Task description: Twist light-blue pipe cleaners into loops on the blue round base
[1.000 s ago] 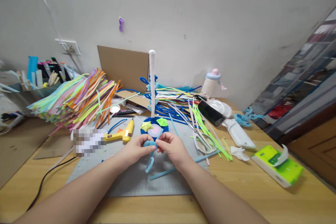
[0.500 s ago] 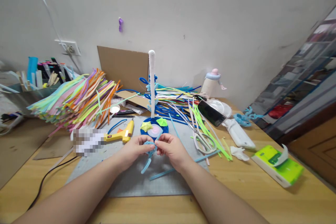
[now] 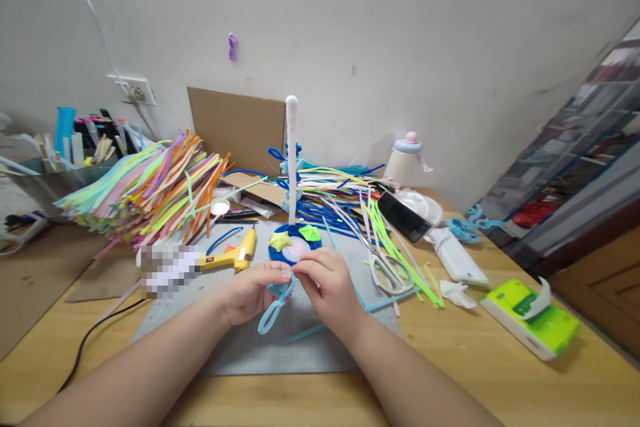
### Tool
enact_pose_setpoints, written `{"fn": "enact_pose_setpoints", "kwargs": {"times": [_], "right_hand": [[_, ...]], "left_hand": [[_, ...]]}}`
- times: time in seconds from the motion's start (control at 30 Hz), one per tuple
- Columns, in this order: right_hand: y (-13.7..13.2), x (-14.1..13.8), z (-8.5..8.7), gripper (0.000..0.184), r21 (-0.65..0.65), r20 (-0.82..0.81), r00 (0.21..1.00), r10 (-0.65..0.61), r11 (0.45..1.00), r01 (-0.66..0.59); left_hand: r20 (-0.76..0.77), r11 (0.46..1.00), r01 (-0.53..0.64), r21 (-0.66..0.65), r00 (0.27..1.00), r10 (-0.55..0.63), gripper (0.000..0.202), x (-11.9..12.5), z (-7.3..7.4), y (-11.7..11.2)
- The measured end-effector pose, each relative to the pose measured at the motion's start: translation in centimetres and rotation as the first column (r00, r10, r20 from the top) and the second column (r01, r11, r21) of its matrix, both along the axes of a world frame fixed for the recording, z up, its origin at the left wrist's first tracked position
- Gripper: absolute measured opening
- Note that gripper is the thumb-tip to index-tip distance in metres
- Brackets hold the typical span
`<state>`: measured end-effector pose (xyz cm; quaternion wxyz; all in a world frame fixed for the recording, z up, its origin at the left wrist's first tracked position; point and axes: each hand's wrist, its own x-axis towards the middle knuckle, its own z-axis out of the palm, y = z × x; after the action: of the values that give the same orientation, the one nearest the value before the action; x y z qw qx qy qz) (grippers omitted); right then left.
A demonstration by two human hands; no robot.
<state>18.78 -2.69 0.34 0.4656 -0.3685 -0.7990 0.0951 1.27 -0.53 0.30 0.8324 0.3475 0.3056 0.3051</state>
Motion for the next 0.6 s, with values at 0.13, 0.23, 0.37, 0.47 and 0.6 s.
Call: {"fn": "enact_pose_setpoints", "kwargs": {"times": [0.13,0.23,0.37,0.47,0.6], "right_hand": [[-0.11,-0.14,0.02,0.014,-0.021,0.004,1.0,0.008,1.0,-0.007],[-0.2,-0.38,-0.07,0.012,-0.093,-0.033,0.999,0.017,0.995,-0.02],[-0.31,-0.58,-0.21,0.01,-0.182,-0.098,0.995,0.003,0.983,-0.02],[-0.31,-0.6,-0.27,0.011,-0.185,-0.109,0.994,-0.009,0.983,-0.011],[-0.21,-0.57,-0.35,0.012,-0.152,-0.115,0.993,-0.03,0.988,0.012]], "left_hand": [[0.023,1.0,-0.004,-0.028,1.0,0.005,0.019,-0.04,0.01,-0.09],[0.061,1.0,0.017,0.001,0.998,-0.017,0.022,-0.02,0.04,-0.19],[0.06,0.998,0.055,0.027,0.997,-0.057,0.021,0.0,0.28,-0.3],[0.025,0.997,0.052,0.054,0.998,-0.053,0.023,0.0,0.42,-0.3],[-0.071,0.994,0.042,0.097,0.997,-0.036,0.024,0.01,0.37,-0.26]]}}
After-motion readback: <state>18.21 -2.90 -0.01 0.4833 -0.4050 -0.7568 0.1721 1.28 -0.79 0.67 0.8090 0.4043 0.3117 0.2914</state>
